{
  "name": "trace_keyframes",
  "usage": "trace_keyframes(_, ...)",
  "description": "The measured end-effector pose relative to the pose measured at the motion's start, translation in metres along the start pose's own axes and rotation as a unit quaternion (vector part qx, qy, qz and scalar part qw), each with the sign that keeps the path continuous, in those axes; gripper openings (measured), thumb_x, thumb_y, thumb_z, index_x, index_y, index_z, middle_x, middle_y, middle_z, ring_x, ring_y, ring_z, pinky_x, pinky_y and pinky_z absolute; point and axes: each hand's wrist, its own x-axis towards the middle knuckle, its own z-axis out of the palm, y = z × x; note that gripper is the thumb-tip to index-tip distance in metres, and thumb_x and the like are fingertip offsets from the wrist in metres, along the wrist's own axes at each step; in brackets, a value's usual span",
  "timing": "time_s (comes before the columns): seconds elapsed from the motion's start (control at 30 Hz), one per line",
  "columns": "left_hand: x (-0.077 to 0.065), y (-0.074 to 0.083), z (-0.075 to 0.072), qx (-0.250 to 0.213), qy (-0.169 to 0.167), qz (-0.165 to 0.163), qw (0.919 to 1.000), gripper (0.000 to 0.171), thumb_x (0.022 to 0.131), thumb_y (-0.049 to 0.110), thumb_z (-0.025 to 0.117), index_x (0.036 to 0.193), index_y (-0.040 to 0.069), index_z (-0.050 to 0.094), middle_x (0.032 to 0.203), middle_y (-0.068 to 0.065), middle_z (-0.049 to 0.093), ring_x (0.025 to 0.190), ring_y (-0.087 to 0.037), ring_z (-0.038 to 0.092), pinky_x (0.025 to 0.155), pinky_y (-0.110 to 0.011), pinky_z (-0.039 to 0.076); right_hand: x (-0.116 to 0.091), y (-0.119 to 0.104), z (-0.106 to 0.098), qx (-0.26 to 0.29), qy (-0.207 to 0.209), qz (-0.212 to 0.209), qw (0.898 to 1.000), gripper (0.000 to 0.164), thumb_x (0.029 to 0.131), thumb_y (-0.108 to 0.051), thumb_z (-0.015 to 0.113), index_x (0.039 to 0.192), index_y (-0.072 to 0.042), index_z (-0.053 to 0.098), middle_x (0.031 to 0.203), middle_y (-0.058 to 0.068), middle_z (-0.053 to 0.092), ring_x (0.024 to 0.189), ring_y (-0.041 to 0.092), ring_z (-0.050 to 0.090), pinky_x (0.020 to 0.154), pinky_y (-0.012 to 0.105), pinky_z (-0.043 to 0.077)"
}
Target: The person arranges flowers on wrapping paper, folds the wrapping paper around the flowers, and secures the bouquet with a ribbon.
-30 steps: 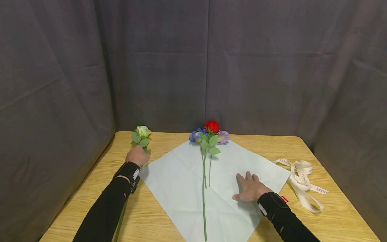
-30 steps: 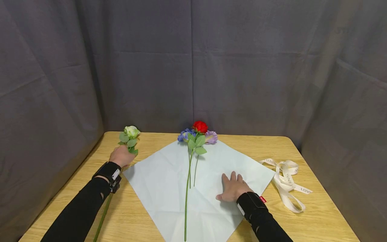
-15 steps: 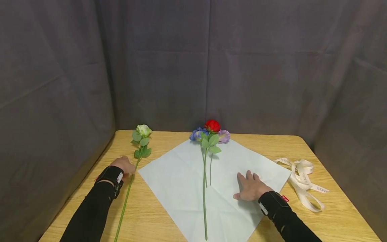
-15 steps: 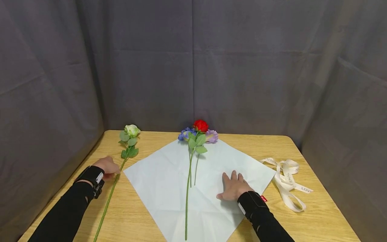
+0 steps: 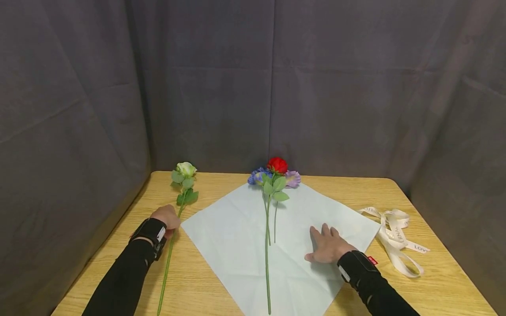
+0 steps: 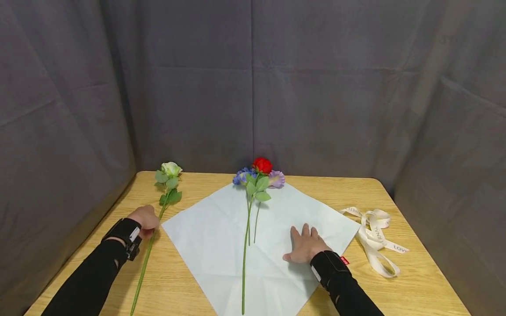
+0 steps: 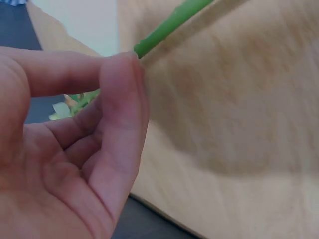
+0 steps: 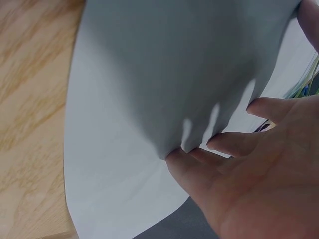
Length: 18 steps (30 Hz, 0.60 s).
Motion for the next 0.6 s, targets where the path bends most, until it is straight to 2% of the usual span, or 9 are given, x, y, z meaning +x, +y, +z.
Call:
trace_keyframes(0.07,-0.001,0.007,-0.003,-0.005,0.003,0.005,1.0,0.03,0.089,-0.002,0.049,0.062,0.004,0.06,0.046,0.0,0.051,0.041,-0.011,0.05,0.047,-0.025,0.04,0.0,0.0,0.001,0.0,-0.001,-0.002,1.0,0.089,0.089,-0.044,0.074,0.155,0.001,0.035,0.158,0.041,0.016,0.143,0.061,0.017,0.109,0.072,0.026)
trace_keyframes(0.17,-0.001,0.022,-0.006,-0.033,0.006,0.007,0.9994,0.033,0.088,-0.003,0.047,0.059,0.012,0.047,0.048,0.001,0.047,0.041,-0.011,0.049,0.046,-0.023,0.037,0.0,0.001,0.0,-0.001,0.0,-0.005,1.0,0.089,0.089,-0.044,0.073,0.155,0.001,0.034,0.158,0.041,0.016,0.143,0.062,0.016,0.109,0.072,0.025)
trace_keyframes(0.23,-0.002,0.033,-0.006,-0.048,0.012,0.013,0.9987,0.033,0.088,-0.003,0.047,0.059,0.014,0.043,0.048,0.001,0.047,0.042,-0.011,0.049,0.045,-0.023,0.036,0.0,0.001,-0.001,0.001,0.0,-0.005,1.0,0.089,0.089,-0.043,0.073,0.155,0.002,0.034,0.158,0.041,0.016,0.143,0.062,0.016,0.109,0.073,0.025)
trace_keyframes(0.33,-0.002,0.05,-0.004,-0.059,0.019,0.026,0.9978,0.028,0.086,-0.003,0.048,0.063,0.012,0.046,0.05,0.0,0.046,0.043,-0.011,0.051,0.045,-0.022,0.038,-0.001,0.001,-0.002,0.005,0.0,-0.003,1.0,0.089,0.089,-0.043,0.073,0.155,0.002,0.034,0.158,0.041,0.015,0.143,0.062,0.015,0.109,0.073,0.025)
trace_keyframes(0.4,-0.002,0.061,-0.001,-0.056,0.025,0.035,0.9975,0.019,0.085,-0.003,0.05,0.069,0.007,0.052,0.052,-0.001,0.049,0.043,-0.012,0.054,0.045,-0.022,0.041,-0.001,0.001,-0.001,0.009,0.0,-0.002,1.0,0.089,0.089,-0.043,0.074,0.155,0.001,0.034,0.158,0.041,0.015,0.144,0.062,0.015,0.109,0.072,0.025)
trace_keyframes(0.47,0.001,0.07,0.002,-0.056,0.026,0.04,0.9973,0.008,0.085,-0.003,0.051,0.084,-0.002,0.059,0.063,-0.006,0.057,0.044,-0.013,0.056,0.045,-0.023,0.044,-0.001,0.001,0.0,0.01,0.0,0.001,1.0,0.088,0.089,-0.043,0.074,0.155,0.001,0.034,0.158,0.04,0.015,0.144,0.061,0.015,0.109,0.072,0.025)
trace_keyframes(0.6,0.009,0.088,0.007,-0.048,0.029,0.043,0.9975,0.023,0.087,-0.001,0.054,0.108,-0.008,0.06,0.08,-0.014,0.065,0.044,-0.013,0.058,0.048,-0.026,0.05,-0.002,0.0,0.001,0.006,0.001,0.003,1.0,0.088,0.089,-0.043,0.074,0.155,0.0,0.035,0.158,0.04,0.016,0.144,0.06,0.017,0.109,0.073,0.025)
